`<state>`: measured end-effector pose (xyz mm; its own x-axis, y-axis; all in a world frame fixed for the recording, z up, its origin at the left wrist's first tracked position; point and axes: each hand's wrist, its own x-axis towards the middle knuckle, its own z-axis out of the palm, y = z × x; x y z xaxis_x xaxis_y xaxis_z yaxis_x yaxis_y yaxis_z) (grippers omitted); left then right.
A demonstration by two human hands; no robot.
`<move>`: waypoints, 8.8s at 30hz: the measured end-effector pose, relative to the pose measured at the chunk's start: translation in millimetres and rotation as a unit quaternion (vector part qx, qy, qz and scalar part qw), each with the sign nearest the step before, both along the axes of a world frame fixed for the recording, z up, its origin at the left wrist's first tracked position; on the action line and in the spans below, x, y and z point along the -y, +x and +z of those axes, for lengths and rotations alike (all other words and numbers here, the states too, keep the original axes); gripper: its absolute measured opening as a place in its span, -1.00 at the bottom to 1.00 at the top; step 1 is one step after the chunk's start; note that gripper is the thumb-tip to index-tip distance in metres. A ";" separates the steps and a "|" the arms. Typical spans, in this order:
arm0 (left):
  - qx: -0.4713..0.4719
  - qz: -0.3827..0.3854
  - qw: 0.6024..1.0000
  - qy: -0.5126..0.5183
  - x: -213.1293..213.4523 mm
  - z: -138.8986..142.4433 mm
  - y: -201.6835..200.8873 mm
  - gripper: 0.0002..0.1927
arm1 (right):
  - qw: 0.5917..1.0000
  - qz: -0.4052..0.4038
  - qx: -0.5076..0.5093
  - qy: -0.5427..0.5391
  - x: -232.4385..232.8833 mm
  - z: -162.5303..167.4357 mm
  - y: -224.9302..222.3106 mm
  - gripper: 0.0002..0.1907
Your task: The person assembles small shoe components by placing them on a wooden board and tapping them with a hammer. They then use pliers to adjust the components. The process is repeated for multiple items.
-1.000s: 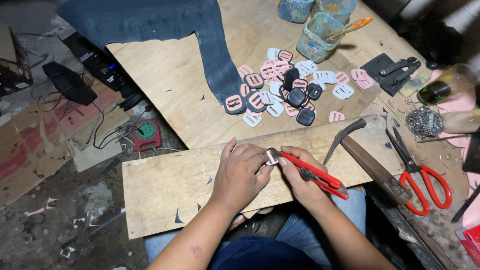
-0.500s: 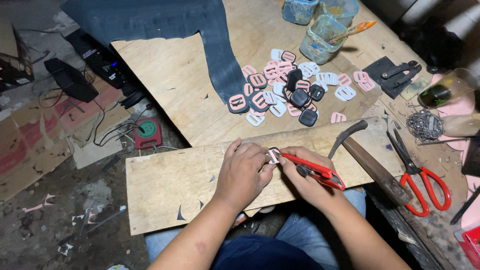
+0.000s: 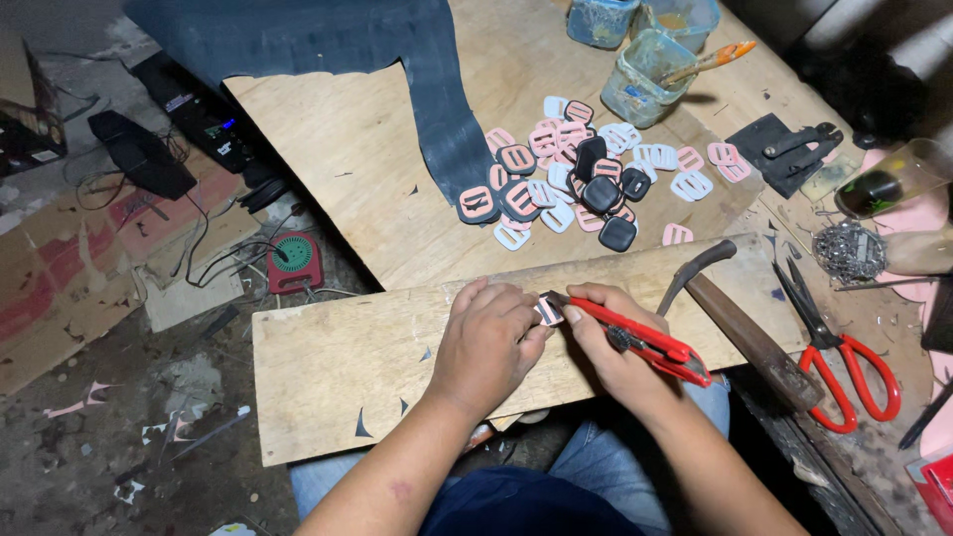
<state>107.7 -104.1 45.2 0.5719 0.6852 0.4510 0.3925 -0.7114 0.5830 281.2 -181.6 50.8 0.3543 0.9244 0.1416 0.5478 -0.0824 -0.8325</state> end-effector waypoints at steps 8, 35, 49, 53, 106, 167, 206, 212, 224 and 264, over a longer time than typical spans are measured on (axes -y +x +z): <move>0.009 0.003 1.000 0.001 0.1 -2.8 0.3 -0.81 | 0.998 0.007 -0.029 0.059 7.3 -14.8 -10.3 -0.72; 0.051 -0.057 0.996 -0.043 0.7 9.1 -0.7 -0.78 | 0.998 -0.004 0.036 0.055 26.0 -16.0 -14.6 -0.72; 0.138 0.004 0.980 -0.141 6.4 0.6 14.6 -0.90 | 0.984 0.039 0.108 0.137 24.1 -16.3 -15.1 -0.75; 0.137 0.018 0.978 -0.154 6.8 0.4 16.6 -0.91 | 0.974 0.068 0.141 0.164 26.0 -12.4 -12.5 -0.74; 0.023 0.012 1.000 -0.015 10.7 8.4 22.0 -0.75 | 0.922 -0.069 -0.369 0.097 15.5 -63.8 29.3 -0.70; -0.051 0.085 0.995 -0.012 35.9 14.7 14.3 -0.61 | 0.940 -0.030 -0.333 0.064 15.9 -68.3 29.4 -0.66; 0.023 0.016 1.000 0.009 8.2 -4.1 3.6 -0.86 | 0.998 0.029 0.006 0.052 4.0 0.9 -5.1 -0.77; 0.019 0.001 1.000 -0.009 10.1 3.2 3.8 -0.86 | 0.999 0.042 0.005 -0.006 1.6 4.8 1.9 -0.79; 0.020 0.000 0.998 -0.052 7.7 0.6 2.8 -0.68 | 0.996 -0.035 -0.019 0.080 24.0 -20.1 -6.8 -0.70; 0.077 0.073 0.940 -0.325 -7.2 5.8 22.8 -0.63 | 0.988 -0.014 0.077 0.135 25.0 -29.3 -22.8 -0.72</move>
